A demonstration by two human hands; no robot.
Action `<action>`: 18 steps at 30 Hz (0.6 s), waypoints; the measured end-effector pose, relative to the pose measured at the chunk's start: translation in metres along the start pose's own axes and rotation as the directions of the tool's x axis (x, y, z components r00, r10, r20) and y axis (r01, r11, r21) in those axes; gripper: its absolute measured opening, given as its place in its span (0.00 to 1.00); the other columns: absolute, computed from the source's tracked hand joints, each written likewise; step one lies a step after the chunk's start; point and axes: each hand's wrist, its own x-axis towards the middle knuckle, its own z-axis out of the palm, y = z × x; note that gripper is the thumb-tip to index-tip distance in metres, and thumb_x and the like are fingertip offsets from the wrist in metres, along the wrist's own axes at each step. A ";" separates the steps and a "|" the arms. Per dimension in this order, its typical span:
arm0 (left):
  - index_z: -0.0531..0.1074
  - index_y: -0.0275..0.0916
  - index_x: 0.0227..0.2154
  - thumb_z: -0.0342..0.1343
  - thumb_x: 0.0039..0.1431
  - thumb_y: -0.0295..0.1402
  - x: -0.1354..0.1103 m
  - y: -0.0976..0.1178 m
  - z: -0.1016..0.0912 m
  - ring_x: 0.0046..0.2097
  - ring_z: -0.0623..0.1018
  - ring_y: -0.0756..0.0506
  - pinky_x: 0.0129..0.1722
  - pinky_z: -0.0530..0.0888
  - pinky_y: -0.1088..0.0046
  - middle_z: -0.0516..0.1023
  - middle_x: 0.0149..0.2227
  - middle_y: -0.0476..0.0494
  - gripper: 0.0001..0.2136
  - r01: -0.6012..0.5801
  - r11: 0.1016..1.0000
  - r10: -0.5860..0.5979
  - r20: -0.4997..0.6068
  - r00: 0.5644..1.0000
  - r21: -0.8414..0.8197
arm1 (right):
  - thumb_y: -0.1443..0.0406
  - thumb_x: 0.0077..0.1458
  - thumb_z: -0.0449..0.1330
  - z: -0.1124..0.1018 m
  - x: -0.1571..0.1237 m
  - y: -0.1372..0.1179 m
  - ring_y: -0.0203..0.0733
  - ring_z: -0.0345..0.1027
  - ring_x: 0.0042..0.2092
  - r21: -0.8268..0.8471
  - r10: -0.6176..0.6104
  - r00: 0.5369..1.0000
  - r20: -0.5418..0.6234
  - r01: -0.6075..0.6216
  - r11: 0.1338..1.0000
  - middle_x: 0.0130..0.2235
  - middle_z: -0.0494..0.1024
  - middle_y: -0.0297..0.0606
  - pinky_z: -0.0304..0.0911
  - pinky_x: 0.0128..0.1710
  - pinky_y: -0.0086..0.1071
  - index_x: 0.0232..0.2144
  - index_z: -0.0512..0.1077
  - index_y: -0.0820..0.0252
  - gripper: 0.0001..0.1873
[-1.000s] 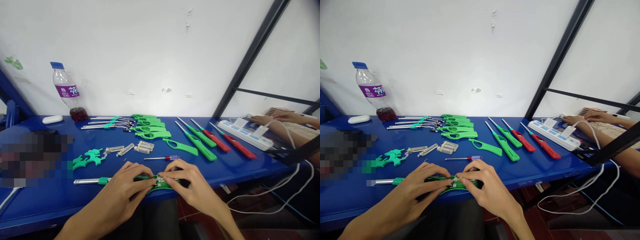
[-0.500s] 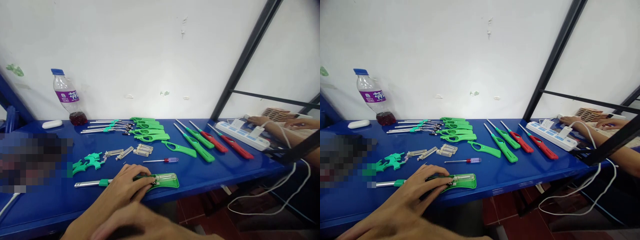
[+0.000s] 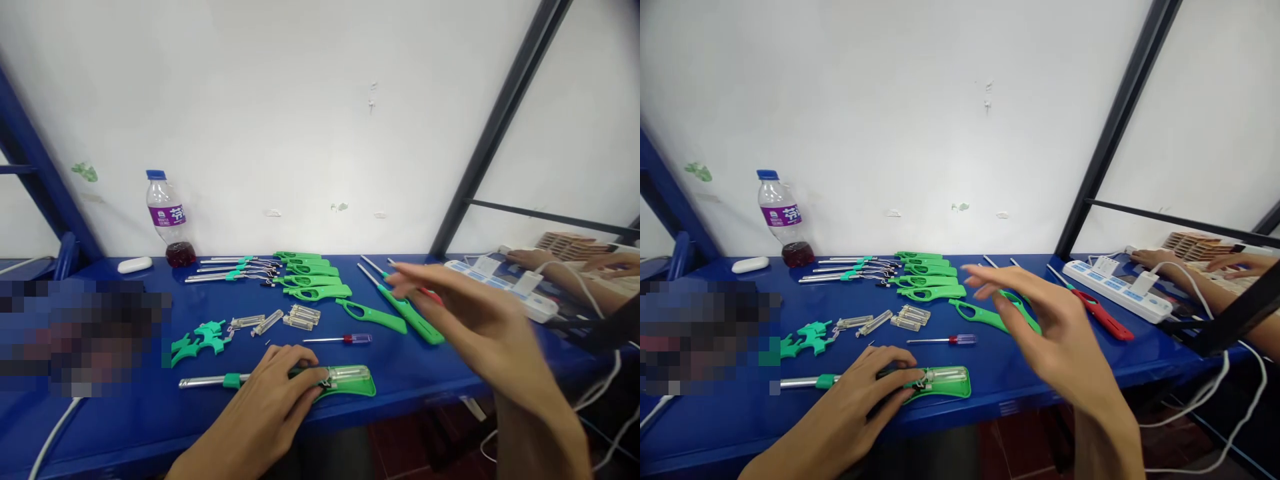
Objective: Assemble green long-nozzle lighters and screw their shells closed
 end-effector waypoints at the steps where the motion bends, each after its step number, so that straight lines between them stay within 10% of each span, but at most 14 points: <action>1: 0.73 0.51 0.57 0.49 0.75 0.26 0.000 0.001 -0.001 0.54 0.79 0.40 0.63 0.71 0.48 0.77 0.54 0.45 0.16 0.007 1.000 -0.007 0.008 1.000 -0.006 | 0.55 0.69 0.59 -0.001 0.015 0.006 0.57 0.76 0.58 -0.021 0.052 0.998 0.025 -0.051 0.998 0.56 0.83 0.40 0.69 0.60 0.52 0.63 0.74 0.44 0.22; 6: 0.71 0.49 0.60 0.48 0.76 0.28 0.002 0.002 -0.004 0.54 0.79 0.40 0.63 0.73 0.47 0.77 0.54 0.43 0.16 -0.004 1.000 0.004 -0.005 1.000 -0.014 | 0.62 0.62 0.67 0.015 0.038 0.051 0.58 0.74 0.60 -0.137 0.256 0.899 0.356 -0.221 0.966 0.59 0.81 0.42 0.66 0.63 0.52 0.57 0.78 0.51 0.21; 18: 0.59 0.55 0.68 0.45 0.77 0.31 -0.003 -0.002 0.000 0.62 0.76 0.40 0.63 0.75 0.51 0.74 0.62 0.46 0.21 0.066 0.998 -0.066 -0.123 0.990 -0.006 | 0.65 0.49 0.72 0.038 0.038 0.098 0.52 0.79 0.49 -0.131 0.409 0.813 0.415 -0.391 0.911 0.45 0.86 0.43 0.72 0.50 0.39 0.46 0.82 0.57 0.19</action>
